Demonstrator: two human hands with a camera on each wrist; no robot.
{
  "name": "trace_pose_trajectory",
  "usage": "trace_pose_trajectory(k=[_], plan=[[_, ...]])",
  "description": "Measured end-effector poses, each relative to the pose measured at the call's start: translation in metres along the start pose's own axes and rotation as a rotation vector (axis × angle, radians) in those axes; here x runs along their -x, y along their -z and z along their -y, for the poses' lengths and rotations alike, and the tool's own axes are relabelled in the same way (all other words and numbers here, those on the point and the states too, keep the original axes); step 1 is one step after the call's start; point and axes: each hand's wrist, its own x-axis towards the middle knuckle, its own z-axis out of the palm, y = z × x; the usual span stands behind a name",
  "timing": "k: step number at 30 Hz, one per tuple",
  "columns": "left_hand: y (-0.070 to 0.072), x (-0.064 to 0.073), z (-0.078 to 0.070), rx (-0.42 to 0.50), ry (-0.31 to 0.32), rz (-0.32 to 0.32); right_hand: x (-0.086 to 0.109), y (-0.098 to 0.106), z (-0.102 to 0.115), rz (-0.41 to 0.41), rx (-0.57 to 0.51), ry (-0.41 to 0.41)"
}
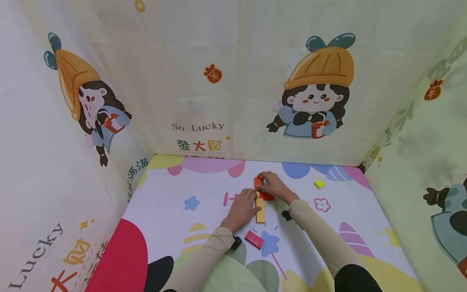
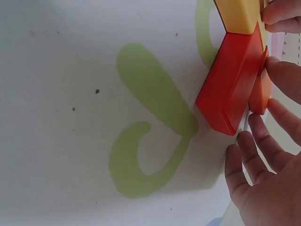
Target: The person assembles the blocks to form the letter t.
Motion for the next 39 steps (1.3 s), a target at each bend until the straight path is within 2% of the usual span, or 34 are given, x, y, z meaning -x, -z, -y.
trace_pose_trajectory(k=[4, 11, 15, 22, 24, 28, 33, 39], plan=[[0.002, 0.000, -0.001, -0.002, 0.008, 0.004, 0.002, -0.001, 0.001, 0.001, 0.003, -0.007], [-0.003, 0.000, 0.004, -0.010, -0.001, -0.005, 0.005, -0.001, 0.005, 0.011, -0.010, 0.000], [-0.005, -0.002, 0.010, 0.024, -0.013, -0.003, 0.005, 0.000, 0.005, 0.016, 0.000, 0.009], [-0.003, -0.009, 0.022, 0.081, -0.066, -0.049, 0.011, 0.000, 0.003, -0.014, -0.020, 0.040], [-0.003, -0.010, 0.025, 0.089, -0.053, -0.063, 0.014, -0.001, 0.003, -0.028, -0.040, 0.053], [-0.004, -0.010, 0.029, 0.132, 0.019, -0.072, 0.018, -0.005, 0.000, -0.048, -0.088, 0.065], [-0.008, -0.010, 0.034, 0.183, 0.089, -0.048, 0.022, -0.009, -0.003, -0.062, -0.150, 0.058], [-0.013, -0.012, 0.038, 0.217, 0.089, -0.006, 0.025, -0.013, -0.009, -0.071, -0.176, 0.039]])
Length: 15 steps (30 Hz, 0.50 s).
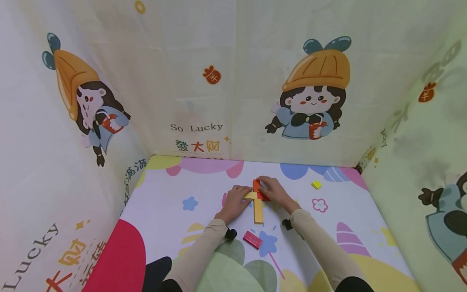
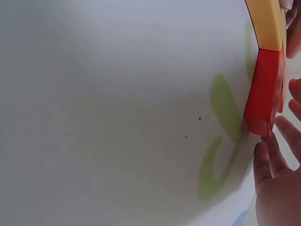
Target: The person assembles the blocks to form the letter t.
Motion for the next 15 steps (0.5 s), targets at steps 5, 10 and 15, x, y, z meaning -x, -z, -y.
trace_pose_trajectory(k=[5, 10, 15], plan=[[0.0035, -0.0004, 0.0000, 0.015, -0.031, -0.002, -0.0004, -0.0031, -0.0031, -0.001, -0.010, -0.045], [0.0066, -0.0005, -0.0026, 0.010, -0.024, 0.019, -0.0004, -0.0052, -0.0038, 0.003, -0.025, -0.100], [0.0068, -0.0009, -0.0033, 0.004, 0.000, 0.043, -0.0006, -0.0048, -0.0028, -0.004, -0.017, -0.080]])
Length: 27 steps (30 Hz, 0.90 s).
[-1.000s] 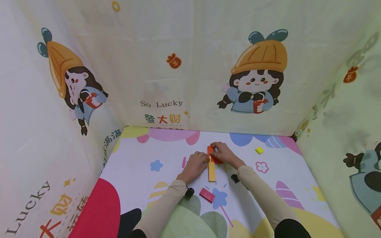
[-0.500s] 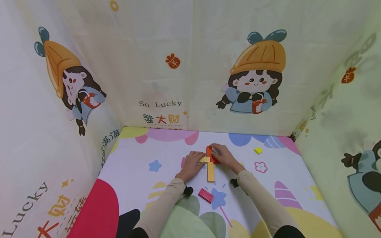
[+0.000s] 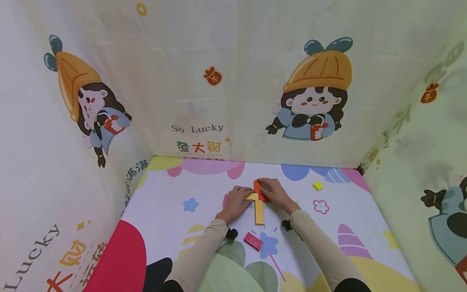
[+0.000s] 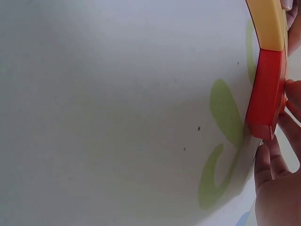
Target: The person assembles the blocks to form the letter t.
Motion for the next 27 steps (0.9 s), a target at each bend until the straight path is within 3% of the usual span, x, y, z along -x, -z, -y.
trace_pose_trajectory(k=[27], plan=[[-0.0055, -0.0018, 0.0053, 0.030, 0.015, -0.007, 0.0039, 0.0003, -0.0016, -0.011, -0.024, -0.003]])
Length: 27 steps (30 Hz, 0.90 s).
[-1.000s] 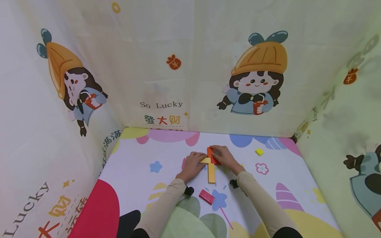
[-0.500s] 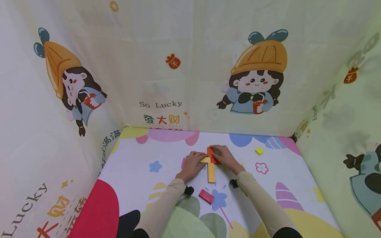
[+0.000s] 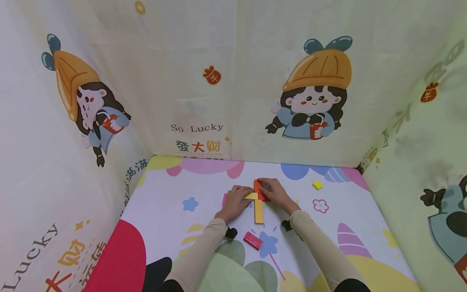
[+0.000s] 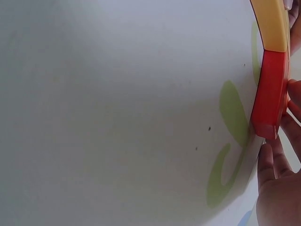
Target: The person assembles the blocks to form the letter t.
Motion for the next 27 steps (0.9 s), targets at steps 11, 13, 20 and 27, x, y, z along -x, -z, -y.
trace_pose_trajectory(k=[11, 13, 20, 27], plan=[[0.000, 0.000, 0.000, 0.006, 0.020, 0.016, 0.000, -0.002, 0.000, 0.006, 0.009, -0.012], [0.001, 0.000, 0.000, 0.018, 0.021, 0.014, 0.000, -0.002, 0.001, 0.007, 0.010, -0.014], [0.007, 0.000, -0.002, 0.047, 0.032, 0.033, 0.000, -0.002, 0.002, 0.000, 0.016, -0.015], [0.012, -0.002, 0.000, 0.135, 0.034, 0.088, 0.002, -0.001, 0.002, -0.002, 0.005, -0.017]])
